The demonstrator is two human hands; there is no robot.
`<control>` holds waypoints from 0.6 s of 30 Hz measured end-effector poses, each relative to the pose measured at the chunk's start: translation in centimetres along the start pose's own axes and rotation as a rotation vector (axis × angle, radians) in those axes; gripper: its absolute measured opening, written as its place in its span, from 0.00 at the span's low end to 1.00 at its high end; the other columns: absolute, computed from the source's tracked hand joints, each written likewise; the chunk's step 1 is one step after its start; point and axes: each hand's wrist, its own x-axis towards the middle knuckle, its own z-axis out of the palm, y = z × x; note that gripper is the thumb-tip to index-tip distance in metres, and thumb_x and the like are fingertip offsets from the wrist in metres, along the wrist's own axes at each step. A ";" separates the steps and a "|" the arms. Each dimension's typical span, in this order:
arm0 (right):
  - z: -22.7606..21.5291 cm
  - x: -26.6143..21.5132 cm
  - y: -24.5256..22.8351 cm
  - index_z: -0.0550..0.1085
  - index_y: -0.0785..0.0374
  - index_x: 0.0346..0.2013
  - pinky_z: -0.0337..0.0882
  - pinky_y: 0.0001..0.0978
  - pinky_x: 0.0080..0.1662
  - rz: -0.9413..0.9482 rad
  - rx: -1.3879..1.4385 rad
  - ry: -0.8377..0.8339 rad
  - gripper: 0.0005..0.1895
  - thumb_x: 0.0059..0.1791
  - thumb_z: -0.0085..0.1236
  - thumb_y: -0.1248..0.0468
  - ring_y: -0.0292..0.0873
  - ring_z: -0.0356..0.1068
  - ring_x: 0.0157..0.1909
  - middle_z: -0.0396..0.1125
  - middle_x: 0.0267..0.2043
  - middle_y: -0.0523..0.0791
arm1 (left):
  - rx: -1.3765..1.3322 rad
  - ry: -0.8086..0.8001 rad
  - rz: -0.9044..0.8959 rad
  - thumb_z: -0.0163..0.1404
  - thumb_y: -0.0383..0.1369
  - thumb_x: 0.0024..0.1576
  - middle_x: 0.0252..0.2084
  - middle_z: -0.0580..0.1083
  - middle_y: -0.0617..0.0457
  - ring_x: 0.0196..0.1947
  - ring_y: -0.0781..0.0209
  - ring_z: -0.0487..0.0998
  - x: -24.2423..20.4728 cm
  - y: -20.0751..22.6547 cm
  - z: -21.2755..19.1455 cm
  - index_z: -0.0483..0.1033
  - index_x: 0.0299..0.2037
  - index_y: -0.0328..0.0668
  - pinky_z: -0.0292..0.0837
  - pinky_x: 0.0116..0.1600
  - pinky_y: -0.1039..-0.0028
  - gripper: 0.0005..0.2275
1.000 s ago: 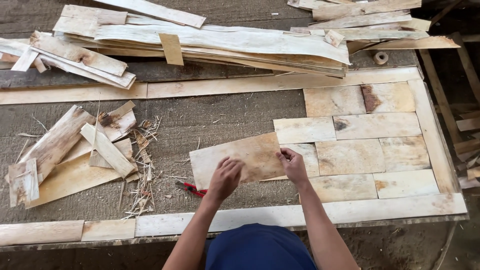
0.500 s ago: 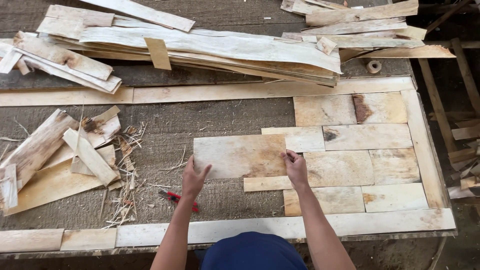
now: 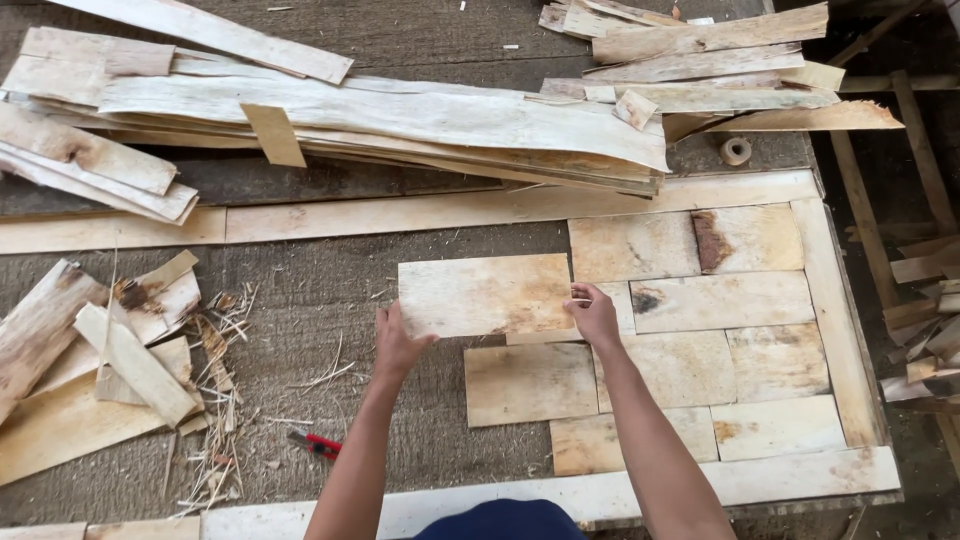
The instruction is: The person uses a red utility knife to trim the edges of rectangular wooden planks on a workbench. They repeatedly scrape along the edges, flip the planks, and place trimmed pieces into a growing stack on the right side of the bench.
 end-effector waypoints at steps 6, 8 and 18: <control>-0.2 4.2 -2.0 0.78 0.52 0.55 0.75 0.36 0.53 0.052 -0.046 -0.009 0.23 0.45 0.66 0.63 0.43 0.77 0.50 0.75 0.50 0.43 | 0.021 -0.047 -0.051 0.73 0.40 0.41 0.59 0.61 0.40 0.64 0.38 0.69 4.2 1.2 1.8 0.57 0.71 0.33 0.73 0.66 0.58 0.48; -0.1 5.5 -2.3 0.79 0.52 0.54 0.76 0.36 0.52 0.059 -0.043 -0.009 0.22 0.45 0.66 0.63 0.43 0.77 0.49 0.75 0.50 0.43 | 0.039 -0.053 -0.057 0.72 0.40 0.41 0.60 0.61 0.40 0.64 0.39 0.69 5.7 0.9 2.5 0.57 0.71 0.32 0.73 0.66 0.59 0.48; 0.4 8.2 -2.1 0.80 0.48 0.51 0.76 0.34 0.52 0.133 -0.079 0.023 0.21 0.43 0.63 0.61 0.39 0.77 0.50 0.76 0.48 0.38 | 0.073 -0.066 -0.075 0.71 0.43 0.42 0.61 0.62 0.43 0.65 0.42 0.68 7.2 3.9 2.6 0.56 0.72 0.32 0.72 0.66 0.60 0.49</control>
